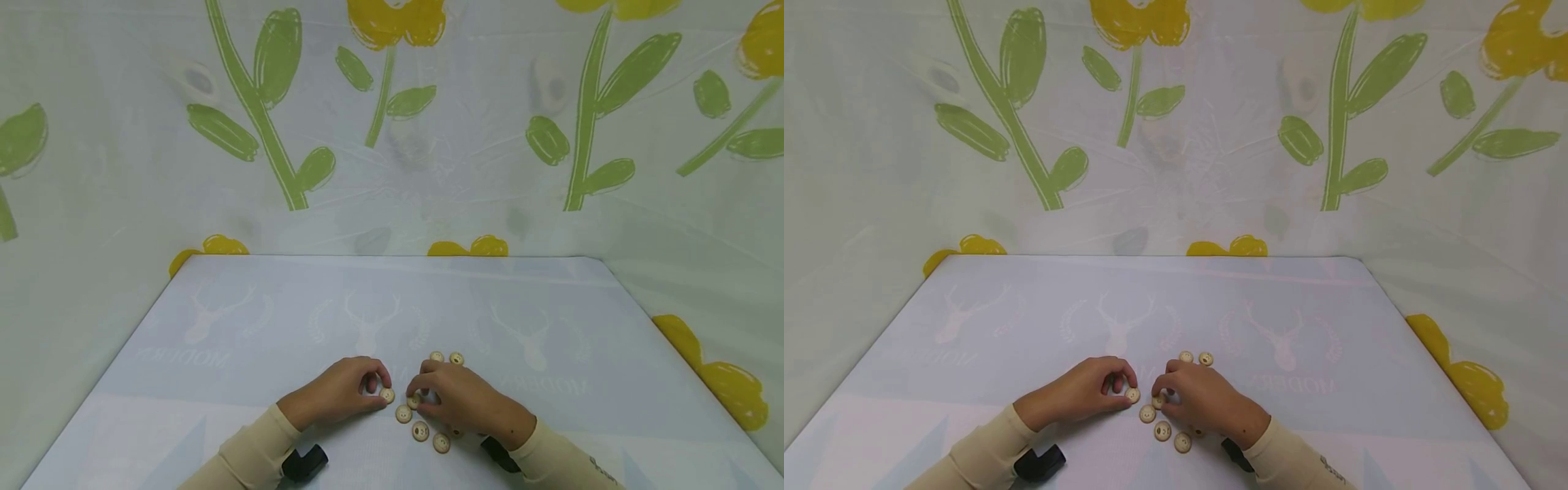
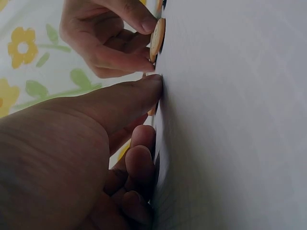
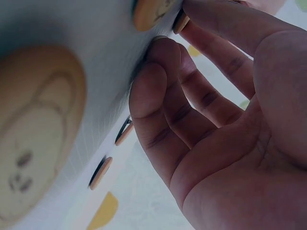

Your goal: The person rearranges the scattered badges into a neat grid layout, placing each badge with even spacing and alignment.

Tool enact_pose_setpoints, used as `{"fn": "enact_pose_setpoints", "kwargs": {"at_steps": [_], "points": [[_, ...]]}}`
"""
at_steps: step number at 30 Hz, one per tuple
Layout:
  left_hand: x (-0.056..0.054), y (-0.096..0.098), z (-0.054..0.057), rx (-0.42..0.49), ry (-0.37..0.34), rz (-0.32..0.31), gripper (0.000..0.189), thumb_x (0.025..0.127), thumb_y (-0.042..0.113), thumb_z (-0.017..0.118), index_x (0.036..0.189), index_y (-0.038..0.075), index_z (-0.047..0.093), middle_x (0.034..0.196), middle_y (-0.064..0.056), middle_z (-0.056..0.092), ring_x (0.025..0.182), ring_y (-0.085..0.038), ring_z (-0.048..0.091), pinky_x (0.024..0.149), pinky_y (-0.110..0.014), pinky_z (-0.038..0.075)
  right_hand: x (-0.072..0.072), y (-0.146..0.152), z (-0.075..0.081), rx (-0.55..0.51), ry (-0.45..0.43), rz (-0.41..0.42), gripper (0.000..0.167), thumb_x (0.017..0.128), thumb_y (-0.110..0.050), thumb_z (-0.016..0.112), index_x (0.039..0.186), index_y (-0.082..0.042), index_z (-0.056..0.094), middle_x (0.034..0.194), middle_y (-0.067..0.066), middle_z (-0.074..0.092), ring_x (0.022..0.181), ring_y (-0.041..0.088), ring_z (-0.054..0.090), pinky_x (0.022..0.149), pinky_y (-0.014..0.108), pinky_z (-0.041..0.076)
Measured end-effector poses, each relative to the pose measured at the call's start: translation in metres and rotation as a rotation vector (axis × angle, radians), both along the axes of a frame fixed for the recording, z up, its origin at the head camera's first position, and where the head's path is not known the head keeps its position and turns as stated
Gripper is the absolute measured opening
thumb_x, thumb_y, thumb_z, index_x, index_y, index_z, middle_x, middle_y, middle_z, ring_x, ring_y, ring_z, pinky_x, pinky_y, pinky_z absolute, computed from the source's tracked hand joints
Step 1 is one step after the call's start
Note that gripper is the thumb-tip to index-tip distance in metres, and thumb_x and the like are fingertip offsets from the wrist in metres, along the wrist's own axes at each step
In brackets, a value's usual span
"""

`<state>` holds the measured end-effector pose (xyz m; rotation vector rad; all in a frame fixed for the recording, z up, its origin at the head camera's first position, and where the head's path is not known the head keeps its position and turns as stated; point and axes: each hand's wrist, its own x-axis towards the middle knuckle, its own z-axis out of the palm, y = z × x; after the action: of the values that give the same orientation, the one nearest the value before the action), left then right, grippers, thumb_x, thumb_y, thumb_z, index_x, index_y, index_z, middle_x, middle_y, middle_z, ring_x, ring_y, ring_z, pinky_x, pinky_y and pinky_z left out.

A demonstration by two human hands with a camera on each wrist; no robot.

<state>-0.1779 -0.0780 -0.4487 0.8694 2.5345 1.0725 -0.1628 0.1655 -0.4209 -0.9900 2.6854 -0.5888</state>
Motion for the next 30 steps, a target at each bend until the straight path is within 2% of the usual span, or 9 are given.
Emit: {"fn": "enact_pose_setpoints", "kwargs": {"at_steps": [9, 14, 20, 30], "points": [[0.0002, 0.0007, 0.0004, -0.002, -0.007, 0.014, 0.017, 0.085, 0.020, 0.081, 0.096, 0.019, 0.068, 0.079, 0.008, 0.056, 0.066, 0.000, 0.046, 0.059, -0.020, 0.042, 0.0008, 0.0005, 0.0003, -0.006, 0.043, 0.022, 0.012, 0.087, -0.017, 0.078, 0.098, -0.019, 0.074, 0.087, -0.010, 0.059, 0.069, -0.001, 0.048, 0.062, 0.017, 0.043], [0.0003, 0.0008, 0.0004, -0.008, -0.013, 0.019, 0.018, 0.084, 0.020, 0.081, 0.096, 0.019, 0.068, 0.079, 0.009, 0.056, 0.065, 0.000, 0.046, 0.059, -0.020, 0.041, 0.0006, 0.0010, 0.0013, 0.022, 0.029, 0.009, 0.011, 0.088, -0.020, 0.077, 0.097, -0.019, 0.072, 0.087, -0.013, 0.059, 0.071, -0.001, 0.049, 0.064, 0.017, 0.044], [0.0005, 0.0009, 0.0009, -0.015, -0.013, 0.023, 0.018, 0.084, 0.021, 0.081, 0.096, 0.020, 0.067, 0.079, 0.009, 0.055, 0.065, 0.000, 0.046, 0.059, -0.020, 0.041, 0.0015, 0.0011, 0.0035, 0.038, 0.045, 0.035, 0.012, 0.085, -0.019, 0.079, 0.093, -0.019, 0.071, 0.082, -0.014, 0.056, 0.070, -0.003, 0.047, 0.064, 0.017, 0.043], [0.0003, 0.0004, 0.0005, -0.006, -0.010, 0.022, 0.018, 0.084, 0.021, 0.081, 0.096, 0.020, 0.067, 0.079, 0.009, 0.056, 0.065, 0.000, 0.046, 0.059, -0.020, 0.042, 0.0001, 0.0026, 0.0067, 0.032, 0.015, 0.046, 0.010, 0.087, -0.021, 0.077, 0.093, -0.019, 0.070, 0.082, -0.013, 0.056, 0.068, -0.003, 0.046, 0.062, 0.016, 0.043]]}}
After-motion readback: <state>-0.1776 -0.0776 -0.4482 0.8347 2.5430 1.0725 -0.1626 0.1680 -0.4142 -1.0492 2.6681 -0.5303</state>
